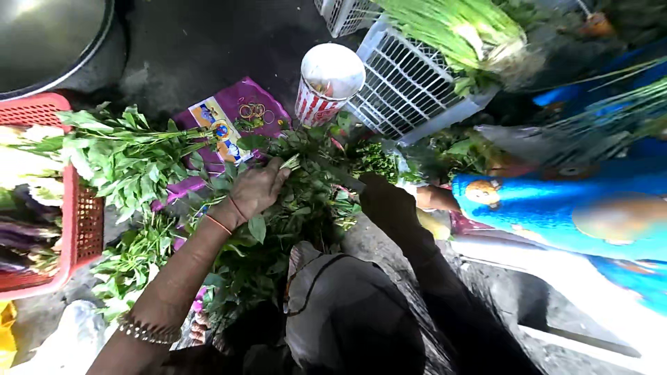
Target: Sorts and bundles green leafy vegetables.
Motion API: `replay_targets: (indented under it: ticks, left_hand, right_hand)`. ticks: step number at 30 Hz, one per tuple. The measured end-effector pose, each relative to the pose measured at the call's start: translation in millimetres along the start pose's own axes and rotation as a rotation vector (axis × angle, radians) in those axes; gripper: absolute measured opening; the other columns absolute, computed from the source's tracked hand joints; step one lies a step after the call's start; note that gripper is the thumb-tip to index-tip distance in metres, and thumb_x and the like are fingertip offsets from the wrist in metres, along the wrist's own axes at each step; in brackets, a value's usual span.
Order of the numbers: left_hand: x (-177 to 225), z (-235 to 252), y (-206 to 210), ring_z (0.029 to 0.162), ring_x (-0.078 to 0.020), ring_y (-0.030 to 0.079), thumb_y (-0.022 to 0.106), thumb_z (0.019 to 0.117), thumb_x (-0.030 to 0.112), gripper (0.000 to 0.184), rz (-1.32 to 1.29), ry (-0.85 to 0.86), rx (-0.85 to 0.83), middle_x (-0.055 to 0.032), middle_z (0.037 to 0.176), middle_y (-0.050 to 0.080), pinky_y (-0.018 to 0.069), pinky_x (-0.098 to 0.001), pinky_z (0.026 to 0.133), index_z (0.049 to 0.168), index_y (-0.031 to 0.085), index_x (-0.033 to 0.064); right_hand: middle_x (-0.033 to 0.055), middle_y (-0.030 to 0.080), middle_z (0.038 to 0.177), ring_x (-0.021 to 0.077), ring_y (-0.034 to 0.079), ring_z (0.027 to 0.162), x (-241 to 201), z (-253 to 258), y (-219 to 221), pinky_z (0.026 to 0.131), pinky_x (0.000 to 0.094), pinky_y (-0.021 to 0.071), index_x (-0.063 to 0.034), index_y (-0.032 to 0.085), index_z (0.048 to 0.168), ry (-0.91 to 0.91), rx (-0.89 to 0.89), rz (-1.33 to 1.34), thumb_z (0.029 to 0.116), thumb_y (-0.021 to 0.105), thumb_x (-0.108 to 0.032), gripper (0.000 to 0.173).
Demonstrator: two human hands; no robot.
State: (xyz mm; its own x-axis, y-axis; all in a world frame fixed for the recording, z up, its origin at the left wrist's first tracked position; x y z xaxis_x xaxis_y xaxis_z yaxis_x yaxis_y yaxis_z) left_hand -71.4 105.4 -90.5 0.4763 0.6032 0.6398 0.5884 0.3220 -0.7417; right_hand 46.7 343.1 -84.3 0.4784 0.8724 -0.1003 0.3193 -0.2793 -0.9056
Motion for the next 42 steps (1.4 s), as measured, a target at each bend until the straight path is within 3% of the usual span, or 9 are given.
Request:
replay_targets:
  ticks: [6, 11, 18, 20, 22, 29, 33, 36, 42]
  left_hand:
    - [8.3, -18.1, 4.8, 0.068, -0.0374, 0.069, 0.045, 0.1101, 0.028, 0.037, 0.077, 0.161, 0.153, -0.0178, 0.077, 0.067, 0.056, -0.0544, 0.063, 0.124, 0.06, -0.0025]
    - [14.1, -25.1, 8.9, 0.061, -0.0247, 0.062, 0.045, 0.1105, 0.027, 0.033, -0.2, 0.15, 0.059, -0.0115, 0.073, 0.062, 0.0542, -0.0436, 0.06, 0.122, 0.06, 0.0006]
    - [12.1, -25.2, 15.6, 0.058, -0.0097, 0.051, 0.045, 0.1098, 0.03, 0.029, -0.472, 0.119, -0.128, -0.002, 0.071, 0.053, 0.0449, -0.0274, 0.054, 0.116, 0.06, 0.007]
    - [17.8, -26.4, 18.5, 0.056, -0.0092, 0.048, 0.045, 0.1096, 0.029, 0.027, -0.504, 0.097, -0.159, -0.0022, 0.07, 0.052, 0.0423, -0.0253, 0.052, 0.116, 0.059, 0.0066]
    - [24.7, -29.0, 19.0, 0.057, -0.0103, 0.05, 0.046, 0.1087, 0.026, 0.026, -0.5, 0.062, -0.163, -0.0037, 0.072, 0.054, 0.0436, -0.0262, 0.053, 0.119, 0.06, 0.0063]
    - [25.8, -12.3, 29.5, 0.066, -0.0122, 0.055, 0.042, 0.1101, 0.029, 0.031, -0.381, 0.151, -0.178, -0.0039, 0.077, 0.056, 0.0499, -0.0316, 0.064, 0.117, 0.058, 0.0034]
    - [27.2, -8.3, 36.2, 0.062, -0.0269, 0.062, 0.046, 0.1088, 0.023, 0.031, -0.134, 0.203, -0.022, -0.012, 0.07, 0.06, 0.0535, -0.0441, 0.061, 0.121, 0.057, -0.0031]
    - [21.5, -7.6, 43.3, 0.064, -0.038, 0.068, 0.048, 0.1074, 0.023, 0.033, 0.129, 0.164, 0.059, -0.0174, 0.071, 0.065, 0.054, -0.0536, 0.06, 0.122, 0.06, -0.004]
    - [15.6, -9.3, 51.9, 0.059, -0.0393, 0.066, 0.056, 0.0986, 0.007, 0.02, 0.45, 0.082, 0.165, -0.02, 0.08, 0.066, 0.0515, -0.0493, 0.048, 0.117, 0.063, 0.0021]
  right_hand:
    - [0.0072, 0.065, 0.107, 0.009, 0.058, 0.072, -43.4, -7.2, 16.3, 0.064, 0.0276, 0.0511, -0.0182, 0.043, 0.156, -0.195, -0.277, 0.984, 0.1044, 0.045, -0.009, 0.052]
    - [-0.0029, 0.057, 0.081, 0.0041, 0.049, 0.058, -80.1, -5.5, 27.1, 0.052, 0.0195, 0.0463, -0.0235, 0.032, 0.163, -0.505, -0.33, 1.233, 0.1064, 0.041, -0.051, 0.063]
    - [-0.0027, 0.061, 0.128, -0.0031, 0.046, 0.062, -80.2, -8.1, 33.5, 0.052, 0.0138, 0.0411, -0.0198, 0.026, 0.164, -0.597, -0.211, 1.235, 0.108, 0.044, -0.031, 0.06]
    - [-0.0058, 0.036, 0.164, -0.0067, 0.059, 0.094, -75.4, -7.2, 34.3, 0.074, 0.0148, 0.0522, -0.016, 0.026, 0.164, -0.637, -0.184, 1.172, 0.1095, 0.042, -0.035, 0.06]
    - [0.001, 0.031, 0.167, 0.0012, 0.059, 0.121, -71.2, -5.7, 36.1, 0.097, 0.0228, 0.0523, -0.0101, 0.03, 0.162, -0.68, -0.091, 1.09, 0.1104, 0.04, -0.034, 0.058]
    - [0.0035, 0.054, 0.15, -0.0034, 0.057, 0.078, -59.6, -4.4, 40.5, 0.067, 0.0156, 0.0503, -0.0086, 0.034, 0.16, -0.686, -0.013, 1.087, 0.1094, 0.044, -0.027, 0.055]
    - [0.0048, 0.068, 0.106, 0.0028, 0.045, 0.052, -59.5, -6.3, 43.9, 0.045, 0.0192, 0.0424, -0.0173, 0.038, 0.159, -0.557, -0.055, 1.163, 0.1093, 0.045, -0.026, 0.051]
    - [0.0042, 0.055, 0.075, 0.0092, 0.04, 0.042, -61.9, -7.5, 55.5, 0.035, 0.0236, 0.0376, -0.0235, 0.046, 0.154, -0.394, -0.137, 1.241, 0.1096, 0.045, -0.032, 0.045]
    - [-0.0025, 0.046, 0.066, 0.006, 0.036, 0.041, -62.7, -8.5, 65.8, 0.036, 0.02, 0.0358, -0.0291, 0.047, 0.152, -0.242, -0.361, 1.385, 0.1083, 0.046, -0.039, 0.045]
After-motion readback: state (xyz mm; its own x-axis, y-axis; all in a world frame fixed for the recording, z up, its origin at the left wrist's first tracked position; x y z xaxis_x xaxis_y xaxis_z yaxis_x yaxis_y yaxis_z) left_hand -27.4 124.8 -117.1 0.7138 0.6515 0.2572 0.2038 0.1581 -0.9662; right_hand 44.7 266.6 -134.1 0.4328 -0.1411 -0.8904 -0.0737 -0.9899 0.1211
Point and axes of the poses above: each hand's wrist, its own z-axis towards the middle knuckle, its own y-axis out of the palm, x = y × z, the point moved 3 cm from there along z, towards the middle knuckle
